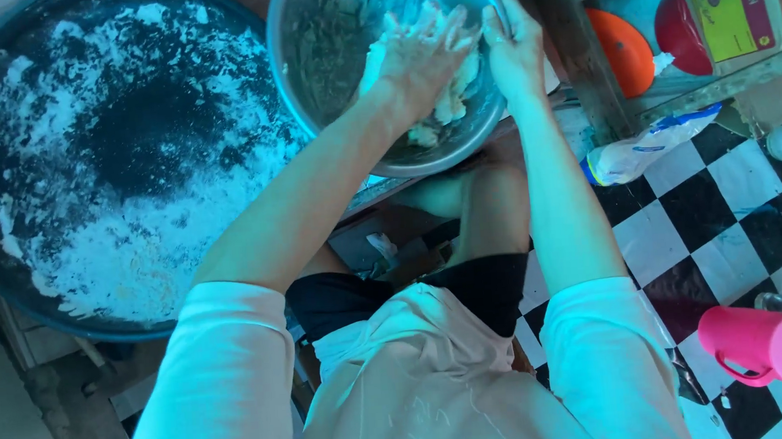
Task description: Kneading a large batch of dough in a metal bowl and adding flour from a bag.
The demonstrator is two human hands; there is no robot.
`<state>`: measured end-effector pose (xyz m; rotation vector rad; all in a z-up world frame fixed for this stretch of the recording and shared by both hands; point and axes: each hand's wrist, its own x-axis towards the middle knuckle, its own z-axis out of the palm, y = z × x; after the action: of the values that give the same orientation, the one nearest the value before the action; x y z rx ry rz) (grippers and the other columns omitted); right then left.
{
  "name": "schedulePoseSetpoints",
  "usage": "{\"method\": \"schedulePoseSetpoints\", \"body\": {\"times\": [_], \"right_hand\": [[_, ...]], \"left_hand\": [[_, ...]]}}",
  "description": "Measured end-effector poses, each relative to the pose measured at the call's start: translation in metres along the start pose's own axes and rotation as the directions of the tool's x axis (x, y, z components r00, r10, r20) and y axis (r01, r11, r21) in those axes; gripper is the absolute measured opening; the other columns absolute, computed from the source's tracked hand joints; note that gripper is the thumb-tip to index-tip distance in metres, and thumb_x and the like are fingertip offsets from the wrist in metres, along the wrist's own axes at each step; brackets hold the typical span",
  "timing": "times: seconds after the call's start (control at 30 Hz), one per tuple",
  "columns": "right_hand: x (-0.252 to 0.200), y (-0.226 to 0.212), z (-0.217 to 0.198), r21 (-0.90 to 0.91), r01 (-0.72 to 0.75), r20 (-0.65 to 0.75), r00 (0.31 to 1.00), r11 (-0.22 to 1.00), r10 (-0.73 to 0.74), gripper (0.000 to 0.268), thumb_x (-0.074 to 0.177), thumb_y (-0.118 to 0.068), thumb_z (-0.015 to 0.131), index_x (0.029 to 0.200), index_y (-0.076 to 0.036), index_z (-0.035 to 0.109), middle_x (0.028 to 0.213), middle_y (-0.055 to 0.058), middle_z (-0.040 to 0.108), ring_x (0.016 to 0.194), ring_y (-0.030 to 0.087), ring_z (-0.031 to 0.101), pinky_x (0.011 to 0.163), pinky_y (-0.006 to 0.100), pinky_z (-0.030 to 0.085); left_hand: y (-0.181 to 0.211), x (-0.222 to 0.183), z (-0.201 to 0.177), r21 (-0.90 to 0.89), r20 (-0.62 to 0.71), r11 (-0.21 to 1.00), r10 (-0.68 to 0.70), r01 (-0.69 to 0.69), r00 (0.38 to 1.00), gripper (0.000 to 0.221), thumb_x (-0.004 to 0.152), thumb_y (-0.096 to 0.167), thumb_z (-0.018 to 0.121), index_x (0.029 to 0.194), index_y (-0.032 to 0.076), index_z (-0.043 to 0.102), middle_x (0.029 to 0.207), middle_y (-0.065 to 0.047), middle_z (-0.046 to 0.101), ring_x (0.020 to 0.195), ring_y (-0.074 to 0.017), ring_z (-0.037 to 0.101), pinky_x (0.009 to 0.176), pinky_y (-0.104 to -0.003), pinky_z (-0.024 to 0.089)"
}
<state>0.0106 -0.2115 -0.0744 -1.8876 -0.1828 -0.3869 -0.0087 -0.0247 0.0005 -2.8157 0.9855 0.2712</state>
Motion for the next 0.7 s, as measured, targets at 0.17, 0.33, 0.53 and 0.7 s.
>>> {"method": "schedulePoseSetpoints", "body": {"times": [0.17,0.33,0.53,0.7], "right_hand": [[0.003,-0.007,0.002,-0.033,-0.135,-0.06,0.989,0.99,0.133,0.036,0.109,-0.031,0.052,0.137,-0.012,0.063,0.122,0.01,0.069,0.113,0.019,0.065,0.092,0.033,0.052],[0.006,-0.033,0.002,-0.051,-0.005,-0.014,1.0,0.999,0.004,0.027,0.108,-0.02,0.054,0.127,-0.008,0.07,0.107,0.004,0.071,0.1,0.012,0.061,0.086,0.028,0.048],[0.018,-0.066,-0.003,-0.011,-0.121,0.156,0.98,0.993,0.121,0.033,0.11,-0.016,0.05,0.138,-0.004,0.061,0.13,0.012,0.071,0.123,0.022,0.065,0.102,0.034,0.051],[0.031,-0.078,-0.003,-0.145,-0.158,0.139,0.974,0.977,0.178,0.035,0.106,-0.015,0.05,0.135,-0.002,0.063,0.124,0.014,0.072,0.116,0.027,0.067,0.099,0.038,0.05]], "left_hand": [[-0.012,0.035,0.02,-0.012,0.174,1.0,-0.005,0.007,0.985,0.101,0.092,0.025,0.078,0.167,0.036,0.01,0.174,-0.002,0.008,0.153,-0.0415,0.024,0.113,-0.06,0.039],[-0.017,0.035,0.024,0.035,0.197,0.996,-0.088,0.083,0.977,0.106,0.087,0.045,0.079,0.166,0.042,0.007,0.173,-0.001,0.012,0.15,-0.0467,0.03,0.102,-0.056,0.05],[-0.035,0.058,0.027,-0.064,0.365,0.965,-0.215,0.255,0.906,0.114,0.088,0.018,0.083,0.166,0.041,0.003,0.173,-0.009,0.014,0.15,-0.047,0.028,0.104,-0.058,0.047],[-0.068,0.075,0.052,-0.077,-0.044,0.967,-0.245,0.242,0.968,0.062,0.074,0.013,0.083,0.129,0.023,0.055,0.096,-0.006,0.066,0.086,-0.0359,0.076,0.054,-0.047,0.062]]}}
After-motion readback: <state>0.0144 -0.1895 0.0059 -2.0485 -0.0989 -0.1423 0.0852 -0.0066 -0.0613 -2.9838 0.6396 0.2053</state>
